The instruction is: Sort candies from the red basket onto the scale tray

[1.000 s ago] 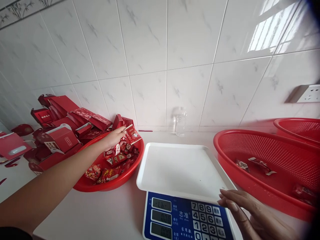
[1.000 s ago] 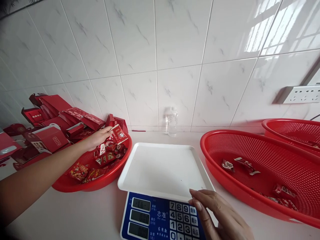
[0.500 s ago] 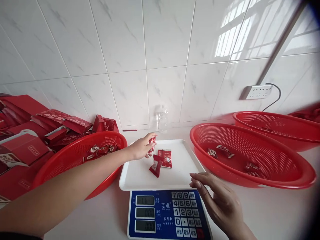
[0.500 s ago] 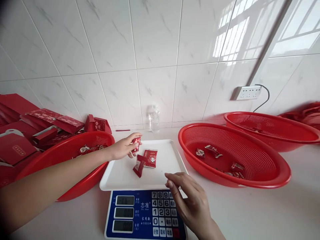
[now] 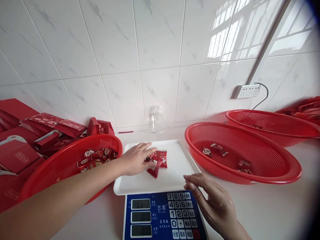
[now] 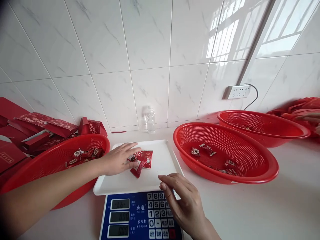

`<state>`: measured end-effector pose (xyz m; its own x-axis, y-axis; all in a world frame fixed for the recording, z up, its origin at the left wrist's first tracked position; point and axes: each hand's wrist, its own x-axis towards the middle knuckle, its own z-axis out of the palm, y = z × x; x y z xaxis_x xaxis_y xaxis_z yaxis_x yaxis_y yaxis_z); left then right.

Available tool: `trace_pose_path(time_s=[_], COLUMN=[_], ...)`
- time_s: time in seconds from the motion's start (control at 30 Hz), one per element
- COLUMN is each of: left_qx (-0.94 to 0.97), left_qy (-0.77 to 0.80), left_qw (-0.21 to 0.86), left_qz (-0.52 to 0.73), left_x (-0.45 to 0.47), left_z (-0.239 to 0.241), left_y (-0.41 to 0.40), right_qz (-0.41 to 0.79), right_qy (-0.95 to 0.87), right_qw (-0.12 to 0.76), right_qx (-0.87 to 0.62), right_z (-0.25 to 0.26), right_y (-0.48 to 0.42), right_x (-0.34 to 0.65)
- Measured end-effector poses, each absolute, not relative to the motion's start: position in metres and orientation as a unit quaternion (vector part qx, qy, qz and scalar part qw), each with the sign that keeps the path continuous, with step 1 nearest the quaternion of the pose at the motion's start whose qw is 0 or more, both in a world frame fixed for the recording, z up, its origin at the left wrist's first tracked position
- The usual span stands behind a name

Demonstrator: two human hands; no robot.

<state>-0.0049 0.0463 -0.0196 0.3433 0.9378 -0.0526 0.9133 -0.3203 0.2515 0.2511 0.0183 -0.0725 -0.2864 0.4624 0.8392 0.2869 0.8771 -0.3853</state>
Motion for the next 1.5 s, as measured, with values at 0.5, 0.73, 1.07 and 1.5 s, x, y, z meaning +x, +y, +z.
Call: trace_pose_path(time_s=[0.5, 0.73, 1.07, 1.5], left_qx=[0.821, 0.835, 0.675, 0.554], left_qy=[0.532, 0.502, 0.681, 0.813], left_qw=[0.206, 0.221, 0.159, 0.171], left_qz=[0.036, 0.042, 0.233, -0.063], left_x=[-0.005, 0.011, -0.086, -0.205], left_z=[-0.034, -0.034, -0.013, -0.063], left_y=[0.037, 0.039, 0.047, -0.004], right_qz=[0.082, 0.081, 0.072, 0.038], right_qy=[-0.801, -0.803, -0.808, -0.821], right_qw=[0.546, 0.541, 0.53, 0.514], right_qx=[-0.232, -0.235, -0.246, -0.247], right_z=[-0.074, -0.076, -0.076, -0.076], right_y=[0.019, 0.019, 0.018, 0.02], right_x=[0.25, 0.251, 0.252, 0.253])
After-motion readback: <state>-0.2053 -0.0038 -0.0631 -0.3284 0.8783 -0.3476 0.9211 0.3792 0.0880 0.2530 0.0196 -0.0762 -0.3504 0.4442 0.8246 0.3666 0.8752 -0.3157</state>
